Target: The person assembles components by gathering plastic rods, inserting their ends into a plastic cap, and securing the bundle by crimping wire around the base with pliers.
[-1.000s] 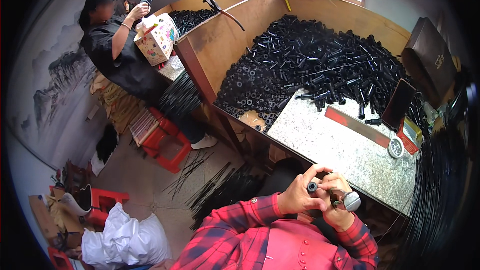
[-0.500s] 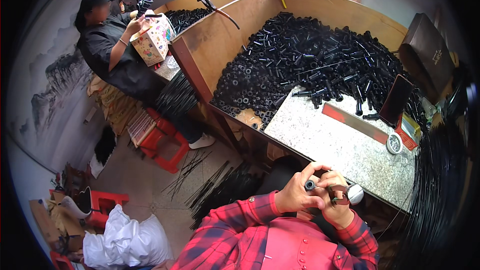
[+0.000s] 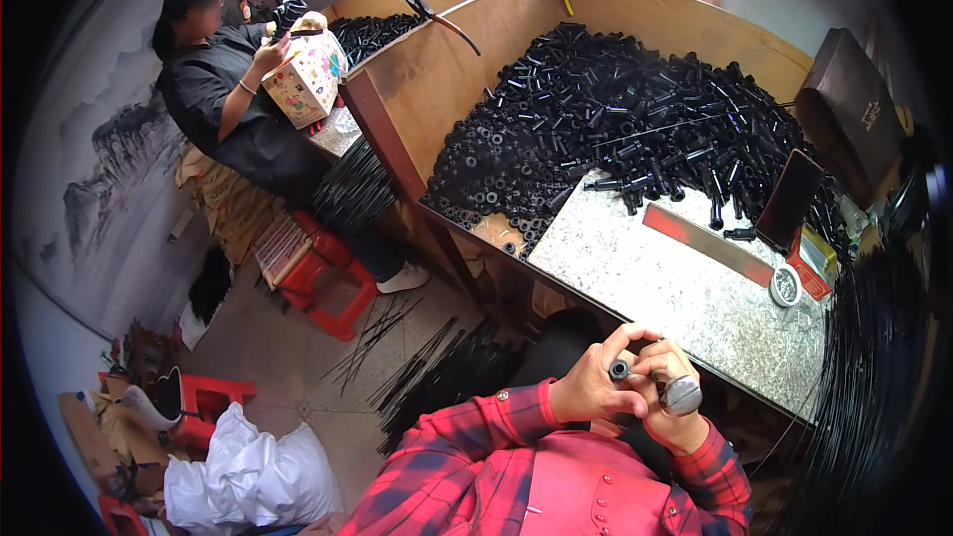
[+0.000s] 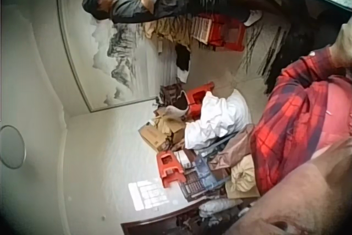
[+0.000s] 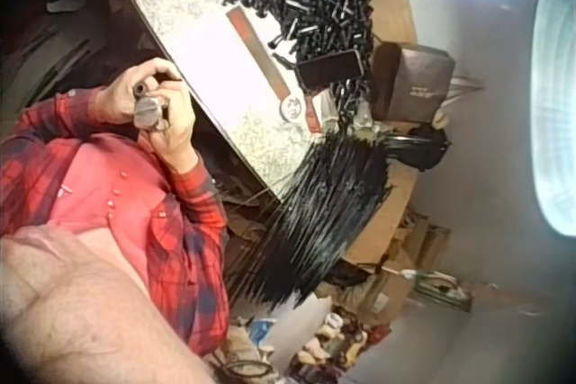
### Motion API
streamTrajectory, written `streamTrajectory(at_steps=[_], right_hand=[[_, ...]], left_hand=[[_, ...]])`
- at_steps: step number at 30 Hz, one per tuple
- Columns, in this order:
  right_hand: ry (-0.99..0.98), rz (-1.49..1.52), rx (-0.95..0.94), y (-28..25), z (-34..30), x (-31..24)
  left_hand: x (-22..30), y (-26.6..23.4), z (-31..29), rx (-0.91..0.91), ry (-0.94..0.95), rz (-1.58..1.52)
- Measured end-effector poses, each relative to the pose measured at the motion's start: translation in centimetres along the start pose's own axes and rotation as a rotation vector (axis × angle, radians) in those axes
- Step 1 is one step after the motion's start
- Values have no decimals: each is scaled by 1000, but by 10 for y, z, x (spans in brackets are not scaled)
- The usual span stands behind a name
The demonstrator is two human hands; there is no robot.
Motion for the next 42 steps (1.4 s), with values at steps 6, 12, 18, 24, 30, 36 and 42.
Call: streamTrajectory(at_steps=[6,12,18,24,30,36,42], right_hand=[[55,133,57,2,-7,16],[-37,-48,37,0,1,-10],[-85,-115,41,2,2,-15],[-146,-133,-91,5,15,-28],[335,-33,-138,7,30,15],[381,-139,-269,-24,2,26],[169,-812,-311,-33,-23,-10]], left_hand=[[1,1,0,-2,-17,34],[5,0,1,-38,23,149],[6,0,0,-48,3,67],[5,-7,-4,-8,9,101],[-1,-29,-4,151,-3,-60],[-2,-59,-8,251,0,-121],[-2,-54,-5,254,-19,28]])
Point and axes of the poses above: each hand's wrist, its own z-axis towards the middle knuckle, its own y-axis out of the palm, x = y × z, the point moved 8 cm from there along z, towards the middle knuckle, and after that the axes turned 9 degrees about y, right-handed, at the moved point
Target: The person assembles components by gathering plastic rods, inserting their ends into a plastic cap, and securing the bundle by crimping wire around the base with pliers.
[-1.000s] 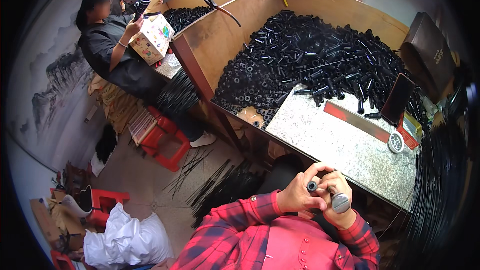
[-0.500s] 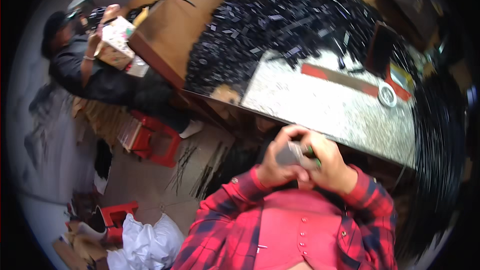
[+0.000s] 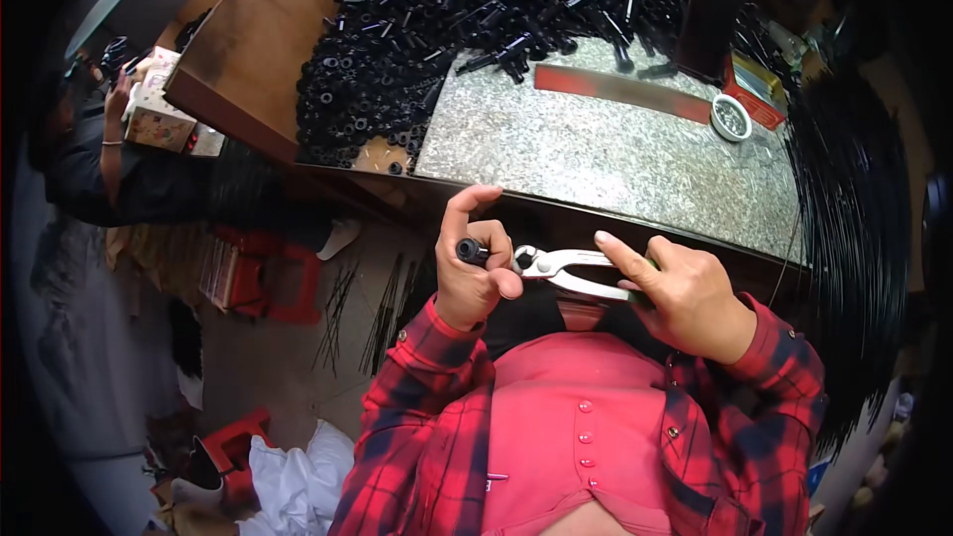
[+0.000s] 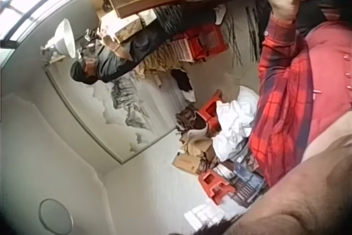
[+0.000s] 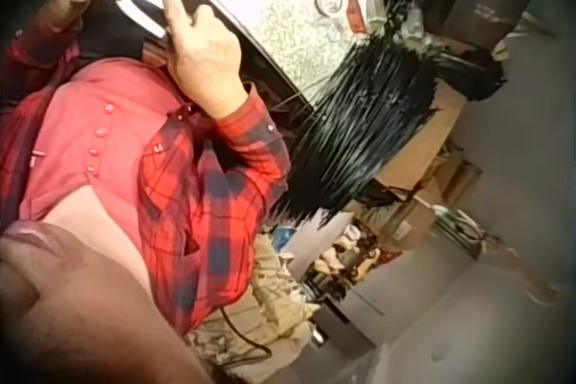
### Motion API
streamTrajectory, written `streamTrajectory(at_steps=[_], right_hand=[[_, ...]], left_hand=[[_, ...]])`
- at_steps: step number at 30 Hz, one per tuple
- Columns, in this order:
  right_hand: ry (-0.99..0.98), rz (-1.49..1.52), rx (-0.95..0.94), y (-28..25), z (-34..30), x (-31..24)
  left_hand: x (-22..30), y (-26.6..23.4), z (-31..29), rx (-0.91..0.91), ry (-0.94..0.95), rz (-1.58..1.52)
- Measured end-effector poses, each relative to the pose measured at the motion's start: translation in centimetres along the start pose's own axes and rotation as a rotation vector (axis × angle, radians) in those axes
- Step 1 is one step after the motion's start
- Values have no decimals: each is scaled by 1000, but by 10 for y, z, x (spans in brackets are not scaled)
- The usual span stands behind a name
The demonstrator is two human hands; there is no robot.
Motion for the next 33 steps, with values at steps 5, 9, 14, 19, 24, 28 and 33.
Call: streamTrajectory(at_steps=[5,9,14,19,24,28,33], right_hand=[[-24,-73,60,0,-7,-3],[-13,-92,91,-1,-9,-3],[-42,-246,210,-4,-9,1],[-57,-338,238,-7,-9,3],[-84,-379,241,-8,-13,3],[-86,-421,200,-10,-15,0],[-6,-104,-15,-7,-14,10]], left_hand=[[-8,17,-5,-92,11,93],[-9,19,-5,-66,8,78],[-10,23,-6,-71,-8,51],[-8,32,-6,-91,-44,49],[-10,35,-8,-129,-26,61],[-13,35,-10,-137,-16,106],[-9,37,-9,-145,40,129]])
Point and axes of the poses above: each hand's wrist, its own z-axis towards the middle knuckle, its own y-axis out of the palm, x = y × z, the point moved 8 cm from there along z, towards the middle knuckle, and after that the axes turned 9 degrees about y, right-handed, at the moved point
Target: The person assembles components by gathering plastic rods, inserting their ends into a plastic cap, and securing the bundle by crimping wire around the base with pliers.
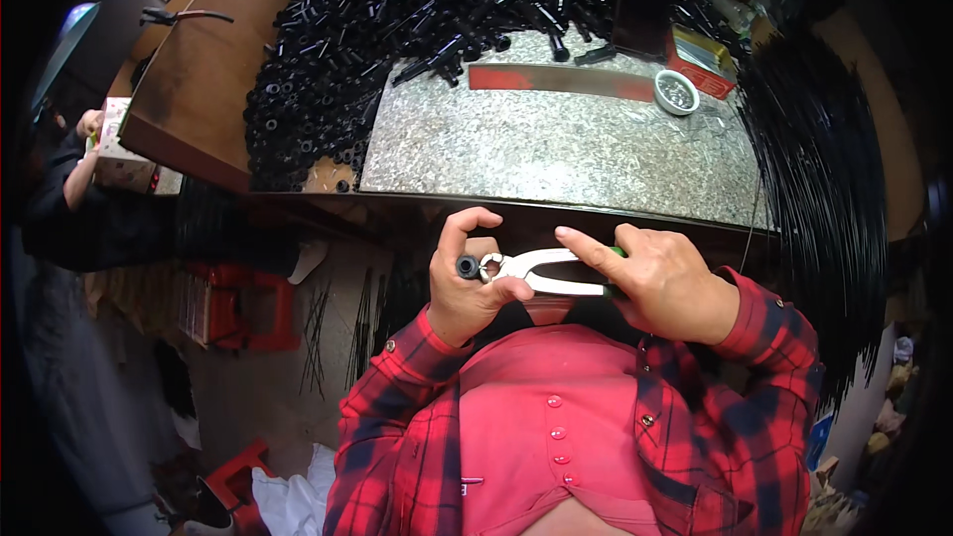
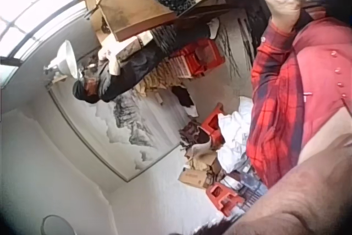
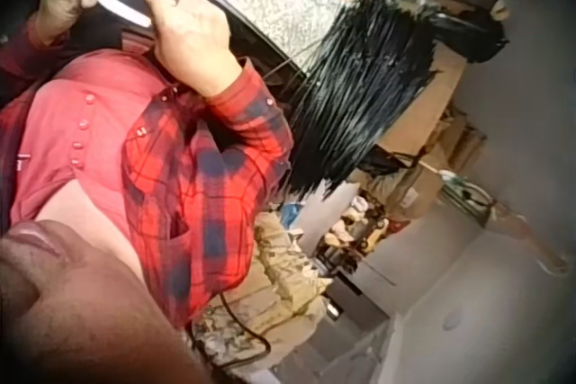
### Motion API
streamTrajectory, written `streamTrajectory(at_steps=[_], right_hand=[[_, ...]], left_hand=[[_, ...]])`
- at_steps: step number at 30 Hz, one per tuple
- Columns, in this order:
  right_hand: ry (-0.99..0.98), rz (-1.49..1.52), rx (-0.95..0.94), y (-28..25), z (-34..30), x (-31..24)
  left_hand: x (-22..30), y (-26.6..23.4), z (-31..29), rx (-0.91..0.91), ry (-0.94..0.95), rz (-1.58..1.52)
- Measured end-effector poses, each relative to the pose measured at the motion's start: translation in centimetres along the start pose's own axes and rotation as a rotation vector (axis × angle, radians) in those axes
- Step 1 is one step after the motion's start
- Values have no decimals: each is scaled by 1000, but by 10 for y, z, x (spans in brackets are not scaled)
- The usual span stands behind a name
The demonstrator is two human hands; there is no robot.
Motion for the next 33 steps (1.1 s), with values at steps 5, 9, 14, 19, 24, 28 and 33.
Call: streamTrajectory(at_steps=[5,9,14,19,24,28,33], right_hand=[[-1,2,58,5,-3,6],[-70,-45,116,-9,2,2],[-70,-61,47,-11,-13,5],[-86,-113,-18,-9,-19,4],[-71,-32,-79,-2,-11,-9],[45,-43,50,1,-12,-2],[62,72,11,0,-10,0]], left_hand=[[-9,0,3,32,-9,51],[-2,-9,1,79,1,43],[-5,0,7,22,2,46],[-5,13,3,-132,-68,42],[0,-3,-3,49,-32,87],[-7,2,6,71,-30,87],[-2,2,12,30,-91,-42]])
Point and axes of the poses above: each hand's wrist, its own z-axis towards the middle knuckle, its own y-axis out of the palm, x = y × z, the point moved 8 cm from there along z, towards the middle knuckle, and after that the axes turned 9 degrees about y, right-handed, at the moved point
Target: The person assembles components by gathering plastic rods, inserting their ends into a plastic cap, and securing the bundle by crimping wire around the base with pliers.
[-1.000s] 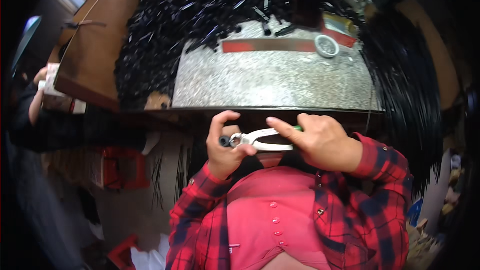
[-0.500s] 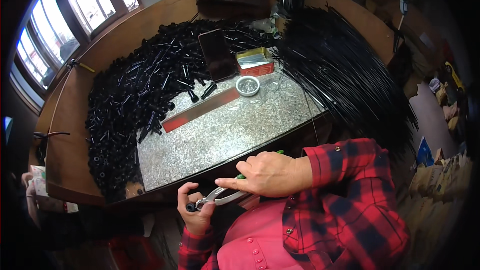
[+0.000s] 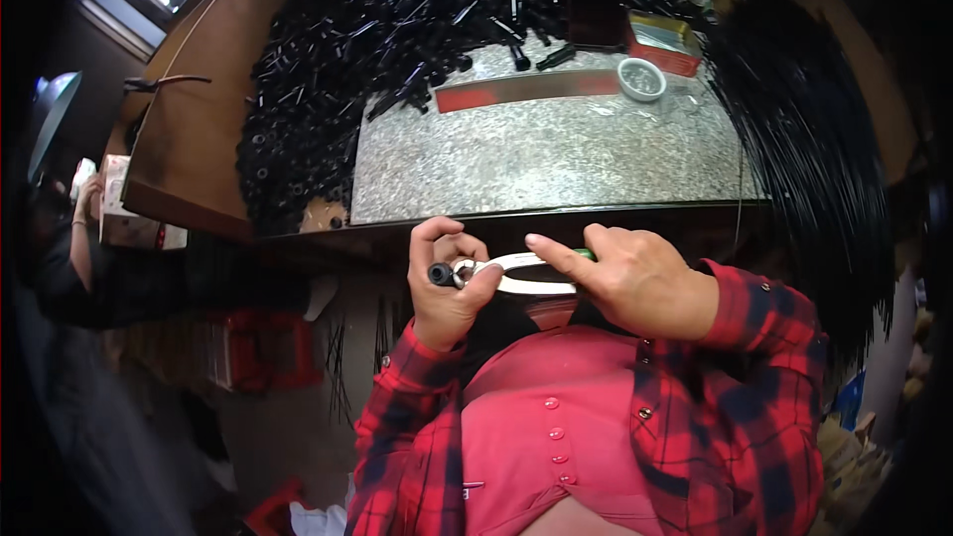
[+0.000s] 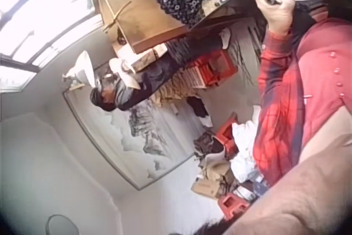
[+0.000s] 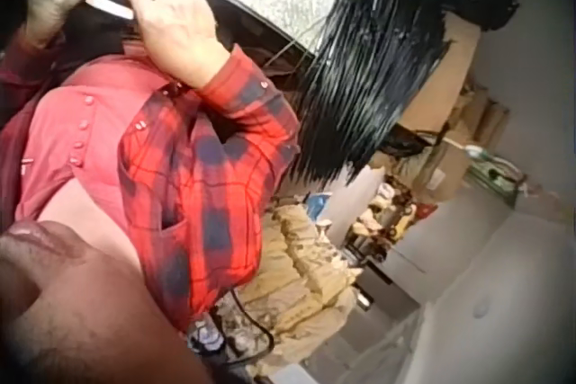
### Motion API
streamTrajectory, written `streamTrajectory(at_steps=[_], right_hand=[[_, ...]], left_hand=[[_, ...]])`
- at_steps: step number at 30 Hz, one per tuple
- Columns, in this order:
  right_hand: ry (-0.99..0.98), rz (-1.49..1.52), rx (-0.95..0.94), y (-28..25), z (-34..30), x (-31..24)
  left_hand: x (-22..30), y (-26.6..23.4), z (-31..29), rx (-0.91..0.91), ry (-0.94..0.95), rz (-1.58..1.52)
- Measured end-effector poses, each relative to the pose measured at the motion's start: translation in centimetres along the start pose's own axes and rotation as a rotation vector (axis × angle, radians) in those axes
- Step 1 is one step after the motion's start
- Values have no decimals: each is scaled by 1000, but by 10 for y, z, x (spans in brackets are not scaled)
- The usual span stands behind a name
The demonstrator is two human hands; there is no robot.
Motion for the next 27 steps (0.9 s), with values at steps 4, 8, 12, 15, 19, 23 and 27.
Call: streamTrajectory(at_steps=[4,8,12,15,19,23,27], right_hand=[[4,10,-24,-1,2,0],[60,8,-9,-2,2,16],[136,4,32,-4,9,41],[220,-27,105,1,12,80],[302,-55,183,10,9,134],[338,-22,98,21,22,150],[294,-199,112,1,34,121]], left_hand=[[-3,-4,-2,24,64,-71],[-6,-14,-2,37,84,-108],[11,-20,0,-3,294,-202],[46,-42,8,47,390,-308],[112,-86,25,189,552,-369],[205,-143,0,316,781,-422],[264,-165,-17,250,940,-414]])
Point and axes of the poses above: each hand's wrist, its own z-axis towards the middle knuckle, its own y-axis out of the palm, x = y × z, the point moved 8 cm from there along z, towards the middle knuckle, and after that the axes turned 9 degrees about y, right-handed, at the moved point
